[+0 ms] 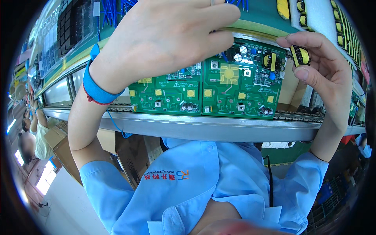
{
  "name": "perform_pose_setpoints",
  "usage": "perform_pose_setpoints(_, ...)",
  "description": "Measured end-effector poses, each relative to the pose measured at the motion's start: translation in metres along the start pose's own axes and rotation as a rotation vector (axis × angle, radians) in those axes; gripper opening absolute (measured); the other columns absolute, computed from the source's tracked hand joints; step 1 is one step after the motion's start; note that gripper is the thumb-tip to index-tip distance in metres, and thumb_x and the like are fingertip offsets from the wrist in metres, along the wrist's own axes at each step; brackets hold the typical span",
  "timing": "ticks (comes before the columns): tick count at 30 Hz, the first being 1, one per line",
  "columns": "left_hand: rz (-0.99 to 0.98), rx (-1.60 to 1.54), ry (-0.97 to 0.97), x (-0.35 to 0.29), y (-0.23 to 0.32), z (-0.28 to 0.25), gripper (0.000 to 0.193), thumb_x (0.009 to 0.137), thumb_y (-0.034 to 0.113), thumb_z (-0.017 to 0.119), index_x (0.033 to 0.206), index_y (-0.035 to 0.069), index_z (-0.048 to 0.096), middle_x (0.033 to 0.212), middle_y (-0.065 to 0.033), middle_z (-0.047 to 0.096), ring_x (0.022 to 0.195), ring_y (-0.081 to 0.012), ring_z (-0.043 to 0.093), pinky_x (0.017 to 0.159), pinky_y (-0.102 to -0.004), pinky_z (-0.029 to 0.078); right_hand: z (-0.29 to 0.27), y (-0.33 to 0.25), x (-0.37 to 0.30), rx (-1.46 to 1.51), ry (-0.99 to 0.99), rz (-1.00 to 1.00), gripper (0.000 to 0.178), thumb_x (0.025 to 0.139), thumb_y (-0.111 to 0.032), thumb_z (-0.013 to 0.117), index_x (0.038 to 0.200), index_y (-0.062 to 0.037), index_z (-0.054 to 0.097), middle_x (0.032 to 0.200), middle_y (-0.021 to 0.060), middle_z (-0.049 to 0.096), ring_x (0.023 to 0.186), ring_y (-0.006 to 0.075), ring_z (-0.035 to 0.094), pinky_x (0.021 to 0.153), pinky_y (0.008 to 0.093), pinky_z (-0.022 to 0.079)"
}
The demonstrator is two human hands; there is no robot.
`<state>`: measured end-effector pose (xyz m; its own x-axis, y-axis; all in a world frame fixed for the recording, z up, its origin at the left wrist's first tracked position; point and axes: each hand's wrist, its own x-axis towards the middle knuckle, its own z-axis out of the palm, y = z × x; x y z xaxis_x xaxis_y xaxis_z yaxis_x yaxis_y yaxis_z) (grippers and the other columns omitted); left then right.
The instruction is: Assemble electronic components onto a printed circuit board on an assembly line.
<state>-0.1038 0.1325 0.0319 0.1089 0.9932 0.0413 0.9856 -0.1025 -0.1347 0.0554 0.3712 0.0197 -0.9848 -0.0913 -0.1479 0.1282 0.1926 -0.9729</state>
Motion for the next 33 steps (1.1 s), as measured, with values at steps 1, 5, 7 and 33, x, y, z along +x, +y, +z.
perform_pose_setpoints(1,0.017,0.046,-0.001,-0.001,0.002,-0.001,0.01,0.067,0.016,0.064,0.075,0.012,0.059,0.081,0.0006,0.051,0.072,-0.0121,0.05,0.063,-0.0261,0.035,-0.003,0.006,0.0,-0.143,0.016,-0.015,0.042,0.087,-0.012,0.069,0.124,0.004,0.057,0.125,0.015,0.06,0.118,0.0192,0.057,0.101,0.0274,0.045)
perform_pose_setpoints(5,0.042,0.09,0.027,0.0,0.006,0.0,0.013,0.065,0.014,0.063,0.077,0.012,0.061,0.082,0.0017,0.054,0.071,-0.011,0.05,0.062,-0.0251,0.037,-0.003,0.006,0.0,-0.174,0.038,-0.014,0.039,0.087,-0.011,0.069,0.122,0.0034,0.059,0.125,0.0143,0.061,0.112,0.0158,0.059,0.091,0.0237,0.048)
perform_pose_setpoints(7,0.024,0.028,0.047,0.0,0.006,0.003,0.013,0.065,0.014,0.063,0.078,0.011,0.061,0.083,0.001,0.054,0.071,-0.0112,0.05,0.063,-0.0253,0.037,-0.004,0.004,0.001,-0.195,0.031,0.009,0.034,0.088,-0.01,0.068,0.119,0.0023,0.062,0.125,0.0128,0.06,0.104,0.0134,0.059,0.079,0.0205,0.048)
perform_pose_setpoints(33,-0.937,-0.255,0.444,-0.13,0.002,-0.012,0.027,0.096,0.028,0.057,0.109,0.006,0.063,0.083,-0.0023,0.057,0.072,-0.0162,0.045,0.078,-0.0301,0.033,0.131,-0.032,0.088,-0.81,-0.092,-0.454,0.041,0.078,0.008,0.066,0.117,-0.0048,0.062,0.108,0.0099,0.065,0.094,0.0211,0.066,0.075,0.0282,0.054)
